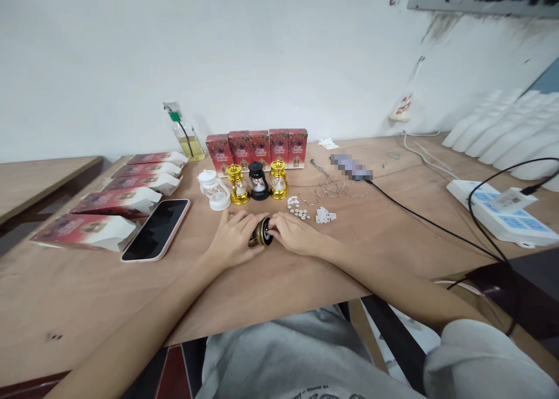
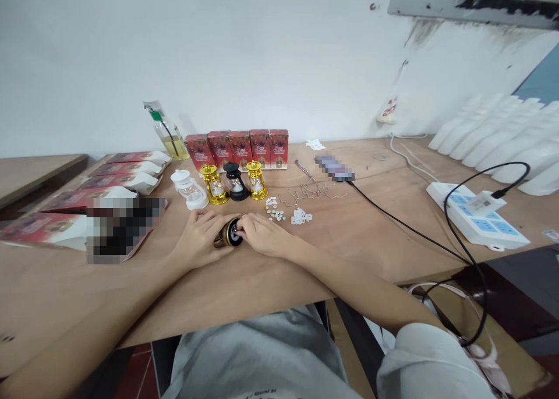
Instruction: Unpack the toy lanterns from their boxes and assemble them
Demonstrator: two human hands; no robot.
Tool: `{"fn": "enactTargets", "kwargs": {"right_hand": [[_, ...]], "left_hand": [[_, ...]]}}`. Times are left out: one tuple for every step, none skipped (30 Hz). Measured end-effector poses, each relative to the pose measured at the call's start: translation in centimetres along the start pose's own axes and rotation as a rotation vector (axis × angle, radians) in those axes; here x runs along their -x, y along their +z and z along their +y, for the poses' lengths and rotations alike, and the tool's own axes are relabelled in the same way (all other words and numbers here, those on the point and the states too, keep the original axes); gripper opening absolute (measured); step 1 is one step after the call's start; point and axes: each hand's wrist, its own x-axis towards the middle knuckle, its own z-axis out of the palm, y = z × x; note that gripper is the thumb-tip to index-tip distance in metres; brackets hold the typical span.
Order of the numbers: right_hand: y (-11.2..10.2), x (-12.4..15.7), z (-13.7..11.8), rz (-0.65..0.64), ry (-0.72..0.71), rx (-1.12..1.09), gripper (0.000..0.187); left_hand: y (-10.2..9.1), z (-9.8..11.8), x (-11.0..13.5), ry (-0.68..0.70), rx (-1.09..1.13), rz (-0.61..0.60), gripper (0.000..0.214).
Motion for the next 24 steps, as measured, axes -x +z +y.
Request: {"fn": "enactTargets", "kwargs": {"right_hand": [[0.02,0.00,0.04,0.009,-0.006,-0.016,0.008],[0.01,-0.01,0.06,0.016,-0.008,-0.032,0.006],[-0.02,-0.04,0.06,0.022,-0.009,-0.042,0.004],[-0.06,-0.07,0.05,0.023,-0.006,-0.048,0.003],[-0.12,-0.11,0.02,0.018,-0.001,-0.050,0.003],[-0.18,-0.14,-0.02,0.011,0.005,-0.050,0.004],[-0.23,-0.17,-0.08,0.004,0.012,-0.049,0.004],[-0.27,-0.19,-0.13,0.000,0.020,-0.048,0.004],[-0.29,-0.21,-0.19,-0.001,0.024,-0.050,0.004],[-0.29,-0.23,-0.25,0.001,0.027,-0.052,0.004],[-0.27,-0.24,-0.30,0.007,0.027,-0.055,0.004],[-0.23,-0.25,-0.33,0.014,0.026,-0.058,0.004],[-0.19,-0.26,-0.35,0.019,0.024,-0.061,0.003],[-0.14,-0.27,-0.35,0.024,0.023,-0.064,0.003],[-0.09,-0.27,-0.34,0.026,0.024,-0.067,0.004],[-0.05,-0.27,-0.32,0.025,0.025,-0.070,0.004],[-0.03,-0.26,-0.30,0.018,0.027,-0.076,0.004],[-0.02,-0.26,-0.27,0.009,0.032,-0.082,0.005],[-0.03,-0.25,-0.25,-0.005,0.040,-0.088,0.005],[-0.05,-0.24,-0.23,-0.018,0.048,-0.095,0.006],[-0.08,-0.23,-0.21,-0.029,0.056,-0.102,0.007],[-0.11,-0.22,-0.20,-0.038,0.061,-0.110,0.007],[-0.14,-0.22,-0.19,-0.040,0.062,-0.117,0.008],[-0.16,-0.21,-0.18,-0.039,0.062,-0.123,0.008]], "left_hand": [[-0.03,-0.02,0.00,-0.002,0.001,-0.003,0.047],[-0.05,-0.04,0.00,-0.002,0.000,-0.002,0.047],[-0.05,-0.04,0.00,-0.001,-0.002,0.002,0.046],[-0.05,-0.04,0.00,0.002,-0.005,0.008,0.046],[-0.03,-0.03,-0.01,0.005,-0.008,0.016,0.045],[-0.01,-0.01,-0.02,0.007,-0.011,0.023,0.044],[0.02,0.01,-0.03,0.010,-0.015,0.028,0.044],[0.05,0.03,-0.03,0.013,-0.019,0.032,0.044],[0.08,0.04,-0.04,0.016,-0.024,0.036,0.044],[0.11,0.04,-0.05,0.021,-0.029,0.040,0.044],[0.13,0.04,-0.05,0.026,-0.034,0.046,0.044],[0.15,0.04,-0.04,0.031,-0.038,0.051,0.044],[0.16,0.03,-0.04,0.034,-0.041,0.054,0.044],[0.17,0.03,-0.04,0.034,-0.042,0.055,0.044],[0.17,0.03,-0.03,0.034,-0.042,0.053,0.044],[0.18,0.03,-0.03,0.031,-0.042,0.049,0.043],[0.17,0.04,-0.03,0.029,-0.041,0.045,0.043],[0.17,0.05,-0.04,0.030,-0.040,0.043,0.043],[0.17,0.05,-0.04,0.033,-0.039,0.043,0.043],[0.18,0.06,-0.05,0.038,-0.038,0.046,0.043],[0.18,0.06,-0.05,0.044,-0.038,0.051,0.043],[0.18,0.06,-0.05,0.049,-0.040,0.057,0.043],[0.19,0.05,-0.04,0.052,-0.042,0.061,0.043],[0.19,0.04,-0.03,0.052,-0.044,0.062,0.043]]}}
